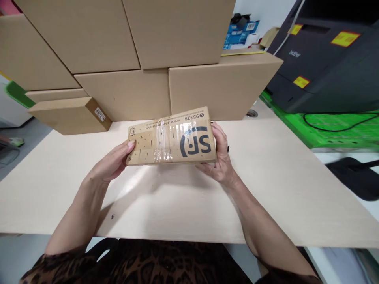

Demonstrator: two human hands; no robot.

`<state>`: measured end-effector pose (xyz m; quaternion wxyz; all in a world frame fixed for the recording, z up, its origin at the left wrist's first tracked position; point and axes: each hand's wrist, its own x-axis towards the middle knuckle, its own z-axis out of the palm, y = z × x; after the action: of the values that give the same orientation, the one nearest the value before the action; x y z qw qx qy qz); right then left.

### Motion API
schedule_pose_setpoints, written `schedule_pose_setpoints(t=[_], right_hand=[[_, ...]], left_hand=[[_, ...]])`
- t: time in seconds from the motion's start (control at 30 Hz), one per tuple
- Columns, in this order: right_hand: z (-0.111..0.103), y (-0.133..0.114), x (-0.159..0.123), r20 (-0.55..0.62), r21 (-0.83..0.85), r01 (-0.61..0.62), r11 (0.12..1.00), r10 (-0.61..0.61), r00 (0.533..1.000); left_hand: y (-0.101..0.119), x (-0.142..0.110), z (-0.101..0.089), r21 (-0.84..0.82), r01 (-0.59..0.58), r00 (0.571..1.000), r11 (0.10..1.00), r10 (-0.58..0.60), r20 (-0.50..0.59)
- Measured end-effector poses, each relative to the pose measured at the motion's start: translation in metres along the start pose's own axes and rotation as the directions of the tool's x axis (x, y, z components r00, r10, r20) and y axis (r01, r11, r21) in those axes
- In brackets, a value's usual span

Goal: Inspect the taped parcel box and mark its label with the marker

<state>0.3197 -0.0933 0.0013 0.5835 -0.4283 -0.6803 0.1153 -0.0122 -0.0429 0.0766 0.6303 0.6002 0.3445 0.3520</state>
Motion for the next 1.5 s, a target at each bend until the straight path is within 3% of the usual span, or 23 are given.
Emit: schedule_pose_setpoints(t=[0.17, 0.3, 0.37, 0.47, 0.57, 0.67, 0.83, 0.93, 1.1, 1.23, 1.33, 1.4, 1.5], right_hand=[[-0.001, -0.004, 0.004, 0.070, 0.120, 0.007, 0.993, -0.015, 0.997], [0.003, -0.005, 0.002, 0.025, 0.272, -0.112, 0.956, 0.109, 0.994], [0.010, -0.009, 0.000, -0.014, 0.421, -0.229, 0.878, 0.259, 0.966], [0.025, -0.021, -0.001, 0.007, 0.634, -0.379, 0.674, 0.485, 0.874], [0.034, -0.035, 0.001, 0.051, 0.701, -0.428, 0.570, 0.559, 0.828], [0.036, -0.040, -0.001, 0.076, 0.682, -0.439, 0.585, 0.540, 0.838], [0.036, -0.029, -0.012, 0.073, 0.614, -0.382, 0.690, 0.432, 0.899], [0.038, -0.029, -0.012, 0.087, 0.628, -0.383, 0.678, 0.428, 0.900], [0.044, -0.046, -0.003, 0.045, 0.782, -0.396, 0.481, 0.590, 0.806], [0.056, -0.050, -0.001, -0.075, 0.851, -0.310, 0.423, 0.683, 0.727], [0.069, -0.049, -0.006, -0.077, 0.867, -0.308, 0.391, 0.717, 0.693], [0.078, -0.050, -0.012, -0.092, 0.842, -0.315, 0.438, 0.691, 0.717], [0.090, -0.057, -0.023, -0.100, 0.776, -0.309, 0.549, 0.591, 0.800]], left_hand=[[-0.003, 0.005, -0.003, 0.010, 0.024, 0.998, 1.000, -0.023, -0.063], [-0.010, 0.009, 0.008, -0.001, -0.063, 0.993, 0.998, 0.062, -0.096], [-0.017, 0.012, 0.017, -0.012, -0.157, 0.984, 0.987, 0.156, -0.083], [-0.027, 0.014, 0.026, 0.053, -0.305, 0.951, 0.951, 0.307, -0.044], [-0.034, 0.017, 0.028, 0.122, -0.348, 0.937, 0.929, 0.349, 0.015], [-0.035, 0.019, 0.028, 0.009, -0.275, 0.961, 0.962, 0.275, -0.041], [-0.033, 0.023, 0.032, -0.257, -0.161, 0.975, 0.953, 0.112, -0.195], [-0.033, 0.026, 0.029, -0.326, -0.119, 0.968, 0.938, 0.036, -0.249], [-0.031, 0.026, 0.029, -0.395, -0.241, 0.927, 0.887, 0.090, -0.364], [-0.028, 0.020, 0.048, -0.440, -0.373, 0.861, 0.817, 0.128, -0.492], [-0.031, 0.014, 0.071, -0.470, -0.331, 0.892, 0.818, 0.109, -0.439], [-0.034, 0.011, 0.084, -0.465, -0.302, 0.908, 0.832, 0.102, -0.407], [-0.037, 0.009, 0.096, -0.419, -0.304, 0.905, 0.856, 0.123, -0.407]])
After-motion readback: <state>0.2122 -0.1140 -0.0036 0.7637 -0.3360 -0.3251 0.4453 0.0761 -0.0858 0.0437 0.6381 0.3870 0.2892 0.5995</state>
